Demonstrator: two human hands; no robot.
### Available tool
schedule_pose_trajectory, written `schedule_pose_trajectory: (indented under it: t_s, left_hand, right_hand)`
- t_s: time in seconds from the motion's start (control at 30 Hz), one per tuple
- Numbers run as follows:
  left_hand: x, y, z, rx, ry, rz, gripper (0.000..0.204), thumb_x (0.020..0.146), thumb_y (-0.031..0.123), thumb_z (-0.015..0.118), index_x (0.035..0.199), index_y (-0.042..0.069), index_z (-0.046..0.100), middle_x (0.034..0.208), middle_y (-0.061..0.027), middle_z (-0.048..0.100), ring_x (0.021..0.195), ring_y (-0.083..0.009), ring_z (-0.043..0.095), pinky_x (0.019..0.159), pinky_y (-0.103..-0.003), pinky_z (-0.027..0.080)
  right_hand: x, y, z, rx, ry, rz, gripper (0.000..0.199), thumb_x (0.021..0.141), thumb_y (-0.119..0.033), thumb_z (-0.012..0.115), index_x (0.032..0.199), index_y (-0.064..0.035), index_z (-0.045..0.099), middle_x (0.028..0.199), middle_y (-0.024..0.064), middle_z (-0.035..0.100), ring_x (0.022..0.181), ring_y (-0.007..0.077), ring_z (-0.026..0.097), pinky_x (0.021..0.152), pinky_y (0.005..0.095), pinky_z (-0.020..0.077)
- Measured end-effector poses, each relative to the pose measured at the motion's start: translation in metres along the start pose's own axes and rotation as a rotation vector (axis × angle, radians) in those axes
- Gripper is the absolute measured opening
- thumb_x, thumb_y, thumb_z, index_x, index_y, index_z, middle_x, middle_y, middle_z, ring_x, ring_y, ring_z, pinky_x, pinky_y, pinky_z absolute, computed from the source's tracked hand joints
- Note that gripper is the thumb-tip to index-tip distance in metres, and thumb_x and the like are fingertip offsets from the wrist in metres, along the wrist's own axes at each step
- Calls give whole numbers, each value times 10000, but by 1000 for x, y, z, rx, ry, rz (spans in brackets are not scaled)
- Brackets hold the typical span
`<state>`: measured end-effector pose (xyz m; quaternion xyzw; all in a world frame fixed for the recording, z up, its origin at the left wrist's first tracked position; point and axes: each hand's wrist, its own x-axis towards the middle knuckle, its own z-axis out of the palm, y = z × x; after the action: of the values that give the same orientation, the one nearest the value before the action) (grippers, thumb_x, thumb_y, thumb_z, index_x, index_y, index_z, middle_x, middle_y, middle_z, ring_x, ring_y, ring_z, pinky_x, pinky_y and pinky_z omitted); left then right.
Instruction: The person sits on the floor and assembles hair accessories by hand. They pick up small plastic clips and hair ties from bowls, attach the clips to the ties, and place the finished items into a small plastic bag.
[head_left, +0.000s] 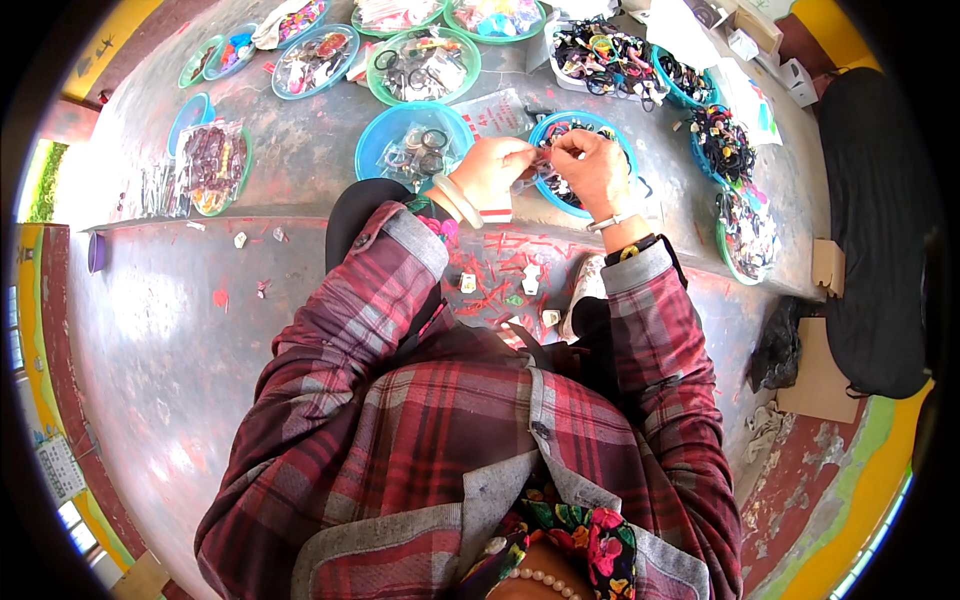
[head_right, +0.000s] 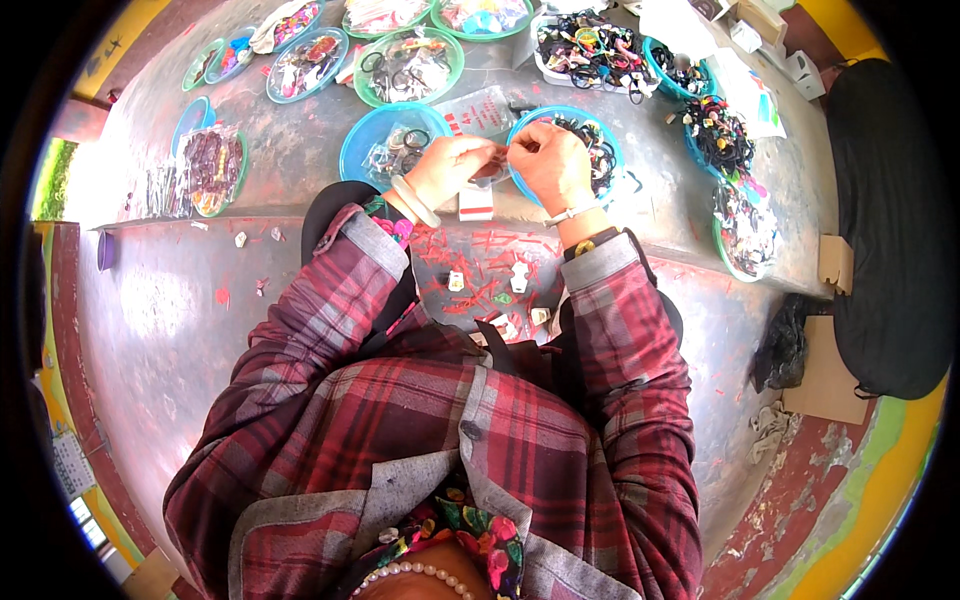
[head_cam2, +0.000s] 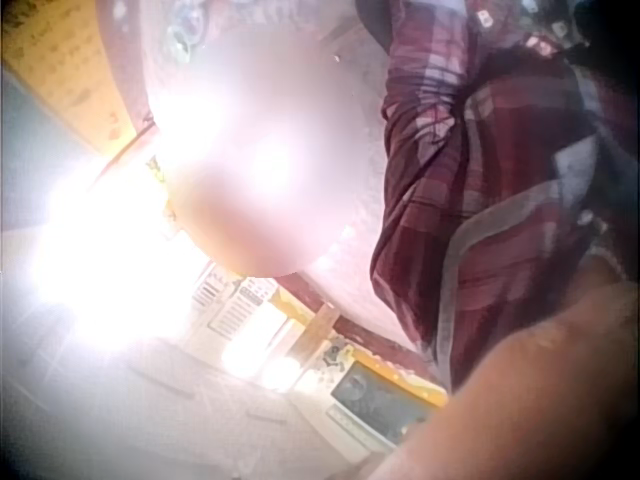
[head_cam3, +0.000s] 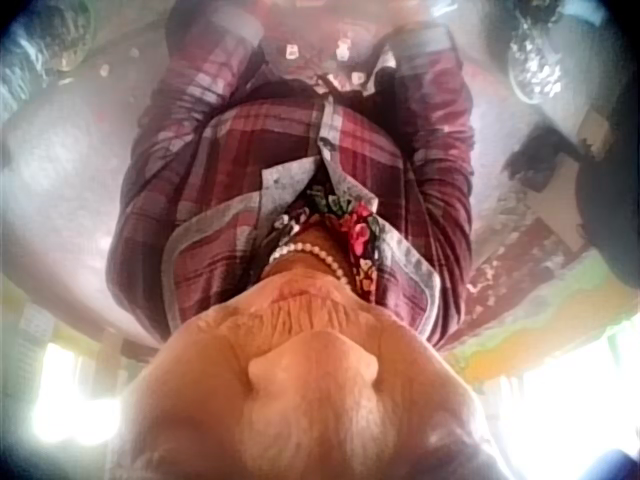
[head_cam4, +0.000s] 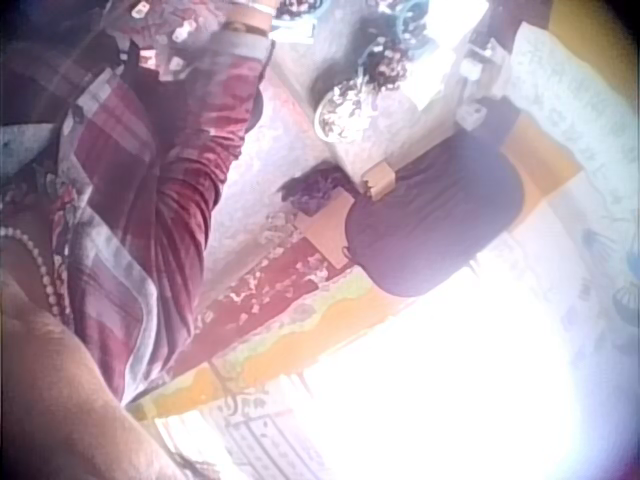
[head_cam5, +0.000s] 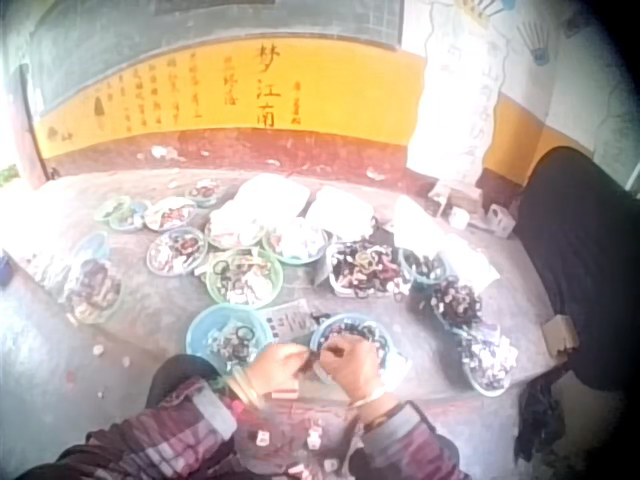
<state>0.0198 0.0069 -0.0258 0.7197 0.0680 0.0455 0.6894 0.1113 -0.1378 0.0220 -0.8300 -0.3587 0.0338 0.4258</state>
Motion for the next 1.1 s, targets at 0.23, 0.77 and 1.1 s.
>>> schedule_pose_trajectory:
  t_s: [0.23, 0.77, 1.1]
  left_hand:
    - [-6, 18, -10, -528, 90, -72, 257, 908, 116, 452, 1047, -79, 547, 1043, -156, 588, 953, -211, 586, 855, -291, 477]
    - [-5, 4, -37, -696, 251, -22, 263, 895, 115, 450, 1020, -112, 496, 1053, -203, 551, 1030, -272, 549, 907, -337, 455]
    - [-2, -13, -41, -614, 50, 73, 255, 892, 71, 432, 1041, -133, 470, 1075, -222, 537, 1044, -275, 540, 922, -329, 446]
  right_hand:
    - [-4, 3, -13, 61, 38, 65, 93, 683, -152, 622, 729, -74, 643, 715, 88, 629, 633, 227, 608, 600, 302, 469]
    - [-49, 10, 4, -240, -331, -471, 81, 702, -153, 583, 679, -81, 613, 704, 92, 598, 716, 280, 577, 662, 393, 455]
    - [-96, 9, 44, -538, -704, -637, 49, 666, -143, 571, 680, -118, 611, 766, 40, 578, 883, 225, 545, 767, 386, 399]
